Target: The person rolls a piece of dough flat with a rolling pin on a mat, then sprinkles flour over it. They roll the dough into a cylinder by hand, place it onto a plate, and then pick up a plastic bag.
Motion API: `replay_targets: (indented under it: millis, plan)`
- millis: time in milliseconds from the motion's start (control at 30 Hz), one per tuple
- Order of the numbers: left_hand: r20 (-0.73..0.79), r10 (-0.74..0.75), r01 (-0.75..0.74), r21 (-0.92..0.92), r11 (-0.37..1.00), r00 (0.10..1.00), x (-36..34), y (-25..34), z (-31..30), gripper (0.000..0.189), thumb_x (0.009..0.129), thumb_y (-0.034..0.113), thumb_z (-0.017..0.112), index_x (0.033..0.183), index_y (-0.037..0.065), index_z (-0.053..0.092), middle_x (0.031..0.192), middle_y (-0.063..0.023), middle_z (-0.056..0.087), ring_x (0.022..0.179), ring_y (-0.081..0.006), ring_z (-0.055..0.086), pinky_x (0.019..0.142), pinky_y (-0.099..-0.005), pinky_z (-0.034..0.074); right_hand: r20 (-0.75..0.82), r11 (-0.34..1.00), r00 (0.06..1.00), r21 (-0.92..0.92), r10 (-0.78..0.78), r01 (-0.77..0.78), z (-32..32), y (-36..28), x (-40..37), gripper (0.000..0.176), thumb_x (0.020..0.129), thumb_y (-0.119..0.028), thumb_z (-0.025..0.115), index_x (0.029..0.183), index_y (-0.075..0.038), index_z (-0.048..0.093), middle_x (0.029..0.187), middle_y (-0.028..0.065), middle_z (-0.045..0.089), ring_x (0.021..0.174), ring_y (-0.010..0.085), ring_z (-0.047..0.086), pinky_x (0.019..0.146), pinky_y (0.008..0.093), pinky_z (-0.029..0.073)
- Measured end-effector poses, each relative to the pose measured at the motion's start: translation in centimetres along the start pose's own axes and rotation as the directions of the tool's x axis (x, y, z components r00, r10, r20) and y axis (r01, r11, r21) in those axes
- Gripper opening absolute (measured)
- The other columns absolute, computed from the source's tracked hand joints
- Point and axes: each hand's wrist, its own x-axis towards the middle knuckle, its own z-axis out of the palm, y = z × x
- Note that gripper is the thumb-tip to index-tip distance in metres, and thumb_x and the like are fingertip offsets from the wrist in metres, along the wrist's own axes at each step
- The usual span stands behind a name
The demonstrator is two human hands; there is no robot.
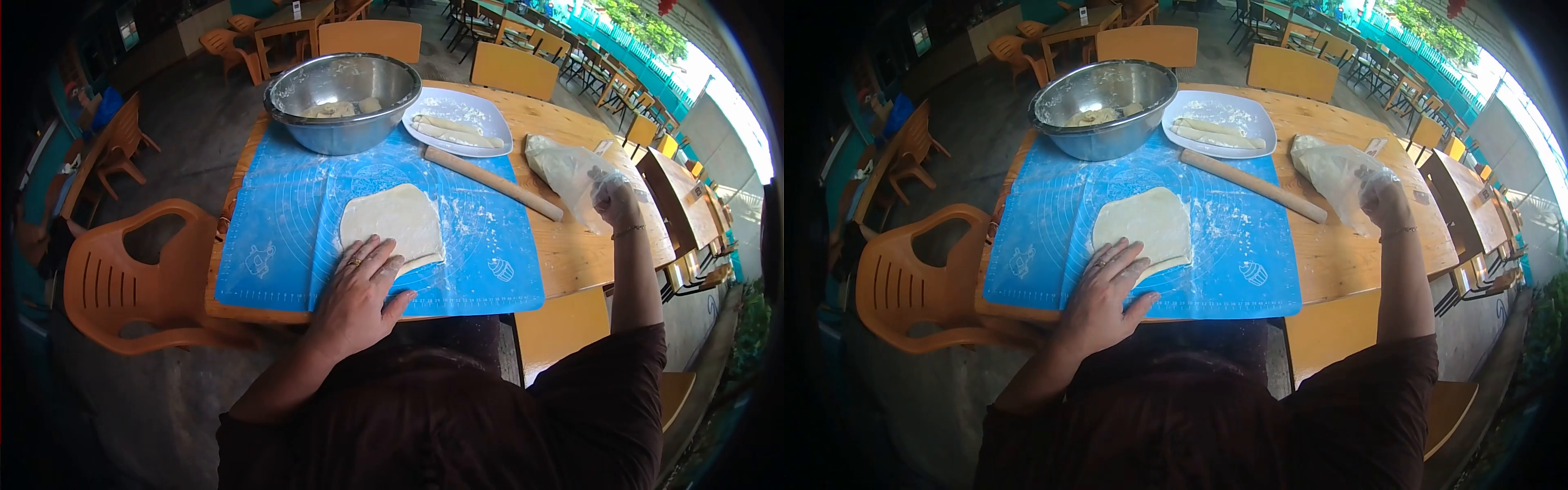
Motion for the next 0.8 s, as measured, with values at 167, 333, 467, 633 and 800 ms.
replay_targets:
  millis: [167, 333, 467, 633, 800]
  plan:
    - [-0.053, -0.029, 0.025, -0.08, 0.997, 0.998, -0.1, 0.0, -0.1, 0.045, 0.089, 0.023, 0.073, 0.121, -0.007, 0.063, 0.139, -0.026, 0.054, 0.135, -0.0437, 0.047, 0.114, -0.0517, 0.035, -0.171, 0.899, 0.978, 0.437, 0.121, -0.035, 0.4, -2.0, -5.3, 0.036, 0.103, -0.021, 0.044, 0.068, -0.016, 0.038, 0.059, -0.0037, 0.03, 0.047, 0.0093, 0.028, 0.04, 0.0234, 0.021]
    - [-0.176, -0.092, 0.066, -0.149, 0.987, 0.98, 0.0, 0.2, 0.2, 0.055, 0.088, 0.016, 0.074, 0.131, -0.01, 0.053, 0.148, -0.0296, 0.043, 0.137, -0.0455, 0.044, 0.113, -0.0502, 0.037, 0.196, 0.828, 0.979, 0.556, -0.051, -0.068, 3.6, -2.7, -10.1, 0.031, 0.106, -0.021, 0.046, 0.077, -0.01, 0.048, 0.066, -0.0045, 0.034, 0.051, 0.006, 0.028, 0.04, 0.0217, 0.023]
    - [-0.231, -0.112, 0.071, -0.178, 0.981, 0.967, -0.1, -0.1, 0.0, 0.061, 0.087, 0.012, 0.072, 0.137, -0.012, 0.044, 0.149, -0.0322, 0.038, 0.137, -0.046, 0.042, 0.112, -0.0494, 0.038, 0.455, 0.955, 0.886, 0.211, 0.095, -0.211, 14.0, -1.0, -11.8, 0.02, 0.102, -0.007, 0.047, 0.102, 0.003, 0.064, 0.077, 0.0001, 0.053, 0.059, 0.0051, 0.042, 0.046, 0.0192, 0.034]
    - [-0.408, -0.102, 0.017, -0.206, 0.978, 0.907, -0.4, -0.6, 0.0, 0.051, 0.094, 0.01, 0.059, 0.137, -0.013, 0.043, 0.148, -0.0322, 0.038, 0.136, -0.0441, 0.042, 0.113, -0.0496, 0.035, 0.699, 0.979, 0.686, -0.156, 0.204, -0.132, 24.0, 3.0, -11.9, 0.016, 0.087, 0.007, 0.061, 0.096, 0.008, 0.074, 0.09, 0.0107, 0.069, 0.07, 0.016, 0.059, 0.063, 0.0297, 0.051]
    - [-0.486, -0.139, 0.0, -0.276, 0.961, 0.863, -0.8, -1.2, 0.1, 0.046, 0.1, 0.013, 0.046, 0.135, -0.016, 0.039, 0.147, -0.0352, 0.034, 0.135, -0.0436, 0.04, 0.114, -0.0505, 0.031, 0.76, 0.767, 0.65, -0.416, -0.001, 0.488, 28.6, 3.6, -12.0, 0.01, 0.085, 0.004, 0.068, 0.091, 0.002, 0.076, 0.086, 0.0121, 0.074, 0.081, 0.0168, 0.069, 0.074, 0.0297, 0.055]
